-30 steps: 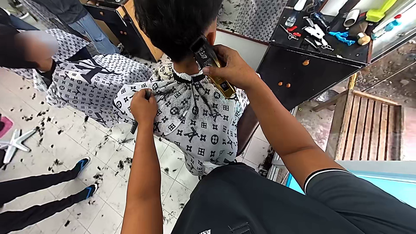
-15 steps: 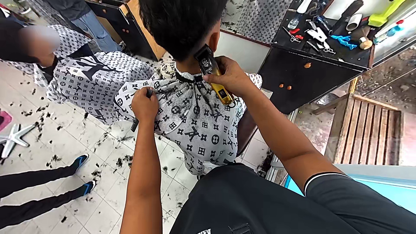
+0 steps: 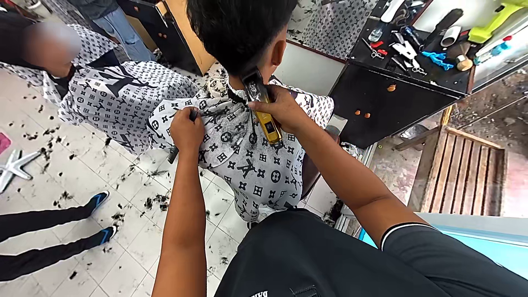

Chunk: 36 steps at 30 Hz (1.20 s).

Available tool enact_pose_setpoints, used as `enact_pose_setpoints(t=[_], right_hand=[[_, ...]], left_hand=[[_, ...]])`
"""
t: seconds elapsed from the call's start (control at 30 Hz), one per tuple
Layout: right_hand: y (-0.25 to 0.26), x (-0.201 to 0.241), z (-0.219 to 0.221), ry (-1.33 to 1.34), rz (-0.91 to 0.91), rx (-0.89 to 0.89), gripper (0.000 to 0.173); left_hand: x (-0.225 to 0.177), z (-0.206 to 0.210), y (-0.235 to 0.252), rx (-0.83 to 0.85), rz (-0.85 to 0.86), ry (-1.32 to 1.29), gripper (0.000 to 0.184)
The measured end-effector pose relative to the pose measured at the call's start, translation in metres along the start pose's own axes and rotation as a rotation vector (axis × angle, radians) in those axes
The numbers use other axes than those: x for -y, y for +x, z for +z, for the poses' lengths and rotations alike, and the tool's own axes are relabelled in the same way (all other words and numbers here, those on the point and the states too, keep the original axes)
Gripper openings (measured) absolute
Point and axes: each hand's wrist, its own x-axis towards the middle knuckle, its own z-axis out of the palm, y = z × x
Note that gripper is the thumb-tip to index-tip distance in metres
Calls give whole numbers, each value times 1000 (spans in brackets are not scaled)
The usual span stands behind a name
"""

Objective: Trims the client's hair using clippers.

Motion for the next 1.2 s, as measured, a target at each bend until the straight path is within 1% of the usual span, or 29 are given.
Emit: enact_pose_setpoints(t=[0.03,0.07,0.17,0.2,0.3,0.37,0.43,0.47,0.5,0.57,0.6,0.67,0.73,0.8,0.87,0.93,0.97,1.03,1.07,1.1,1.2], right_hand=[[1,-4,4,45,25,-9,53],[3,-7,7,47,8,-27,55],[6,-9,16,-65,-119,-71,68],[5,-9,18,-55,-112,-67,67],[4,-11,20,111,-1,-60,57],[5,-12,20,113,-55,-44,58],[2,-7,20,24,-120,21,62],[-3,-4,20,-31,-105,67,63],[-11,0,19,-80,-69,115,64],[-25,3,18,-122,42,205,63],[-31,1,18,-118,110,244,62],[-38,-5,18,-78,167,313,62],[-39,-8,19,-28,122,372,63],[-38,-7,16,8,81,398,65],[-38,-7,13,32,83,377,70],[-37,-11,9,134,110,330,70],[-36,-14,7,224,122,294,66],[-32,-17,2,406,161,222,49],[-29,-17,0,446,186,197,41],[-26,-15,-3,448,209,171,38],[-22,-7,-7,337,234,76,34]], left_hand=[[1,1,0,-5,0,-1,34],[2,2,0,-7,1,0,34],[3,3,0,-18,4,-6,34],[3,2,0,-20,7,-10,34],[4,3,3,-18,12,-7,33],[4,3,3,-10,10,0,34],[2,1,1,-8,37,-12,33],[-2,-3,-2,-21,66,-40,34],[-10,-9,-6,-53,112,-86,36],[-31,-22,-15,-102,263,-231,41],[-42,-29,-19,-66,329,-320,43],[-61,-41,-26,130,374,-431,46],[-73,-50,-26,285,386,-459,40],[-77,-52,-23,307,395,-437,38],[-77,-51,-23,241,416,-419,36],[-74,-49,-23,141,419,-394,38],[-72,-48,-23,86,413,-369,40],[-61,-44,-18,-11,360,-284,46],[-54,-41,-15,-36,317,-238,49],[-47,-36,-12,-38,272,-191,51],[-28,-19,-10,52,145,-79,54]])
